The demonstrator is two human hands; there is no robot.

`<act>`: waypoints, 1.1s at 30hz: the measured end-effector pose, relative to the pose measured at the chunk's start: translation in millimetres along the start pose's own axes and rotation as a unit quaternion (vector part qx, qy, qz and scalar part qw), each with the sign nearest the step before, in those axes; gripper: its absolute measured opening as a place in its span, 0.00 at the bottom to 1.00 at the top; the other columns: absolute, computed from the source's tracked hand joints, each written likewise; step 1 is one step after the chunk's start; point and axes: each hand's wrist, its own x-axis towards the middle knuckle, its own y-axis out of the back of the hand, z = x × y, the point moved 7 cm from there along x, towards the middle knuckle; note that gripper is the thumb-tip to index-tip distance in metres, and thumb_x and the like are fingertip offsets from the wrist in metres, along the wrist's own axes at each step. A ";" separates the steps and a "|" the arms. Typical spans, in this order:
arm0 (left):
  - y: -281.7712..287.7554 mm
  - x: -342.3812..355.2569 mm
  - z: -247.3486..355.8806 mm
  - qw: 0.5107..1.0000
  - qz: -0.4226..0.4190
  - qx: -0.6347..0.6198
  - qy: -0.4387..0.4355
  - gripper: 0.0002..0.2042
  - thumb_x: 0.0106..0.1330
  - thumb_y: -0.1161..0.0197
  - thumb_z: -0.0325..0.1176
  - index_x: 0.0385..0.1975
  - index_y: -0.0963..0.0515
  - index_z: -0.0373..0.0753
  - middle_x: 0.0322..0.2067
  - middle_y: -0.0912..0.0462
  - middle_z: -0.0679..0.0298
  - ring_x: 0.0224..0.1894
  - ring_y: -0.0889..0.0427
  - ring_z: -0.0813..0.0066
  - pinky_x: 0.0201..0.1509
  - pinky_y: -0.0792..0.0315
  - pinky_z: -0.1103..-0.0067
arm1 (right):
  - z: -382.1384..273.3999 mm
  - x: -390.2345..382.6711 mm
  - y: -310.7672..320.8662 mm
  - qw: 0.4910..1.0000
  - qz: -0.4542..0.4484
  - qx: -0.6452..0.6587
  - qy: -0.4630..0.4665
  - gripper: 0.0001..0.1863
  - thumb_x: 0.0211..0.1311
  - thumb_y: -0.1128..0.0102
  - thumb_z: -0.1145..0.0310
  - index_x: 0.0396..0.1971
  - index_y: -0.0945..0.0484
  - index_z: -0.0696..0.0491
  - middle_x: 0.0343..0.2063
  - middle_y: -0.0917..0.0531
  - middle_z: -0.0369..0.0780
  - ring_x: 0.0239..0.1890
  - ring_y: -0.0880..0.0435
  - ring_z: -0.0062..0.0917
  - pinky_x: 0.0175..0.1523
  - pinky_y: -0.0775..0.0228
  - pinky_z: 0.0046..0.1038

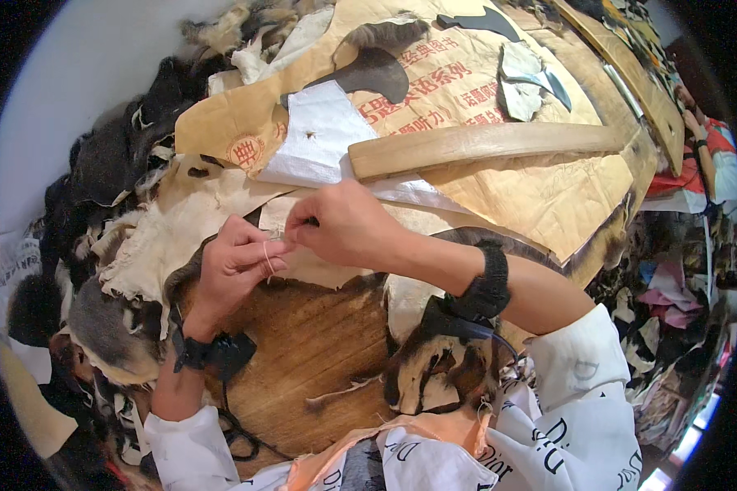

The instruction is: Cutting and hand-sewing together pieces of fur or animal hide at a workshop table.

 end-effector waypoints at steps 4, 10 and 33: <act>1.3 7.4 -12.4 0.992 0.075 0.020 0.096 0.10 0.50 0.35 0.29 0.34 0.17 0.43 0.22 0.24 0.65 0.31 0.29 0.71 0.36 0.32 0.78 | 1.4 -3.3 -12.3 0.984 0.024 -0.119 0.127 0.05 0.46 0.40 0.72 0.25 0.19 0.56 0.18 0.21 0.43 0.20 0.21 0.34 0.29 0.30 0.28; -6.1 9.9 -26.7 0.992 0.080 0.013 0.095 0.05 0.51 0.36 0.29 0.27 0.20 0.38 0.24 0.25 0.62 0.31 0.27 0.67 0.35 0.32 0.76 | -8.1 -13.7 -2.2 0.984 -0.037 -0.125 0.124 0.05 0.45 0.41 0.75 0.25 0.19 0.56 0.21 0.20 0.42 0.23 0.21 0.32 0.29 0.31 0.29; -8.8 6.2 -35.6 0.992 0.072 0.047 0.093 0.04 0.55 0.40 0.28 0.27 0.24 0.35 0.27 0.26 0.60 0.32 0.28 0.63 0.39 0.33 0.73 | -27.4 -24.8 2.2 0.960 -0.209 0.115 0.148 0.03 0.49 0.41 0.76 0.24 0.20 0.57 0.20 0.19 0.39 0.22 0.21 0.21 0.28 0.31 0.21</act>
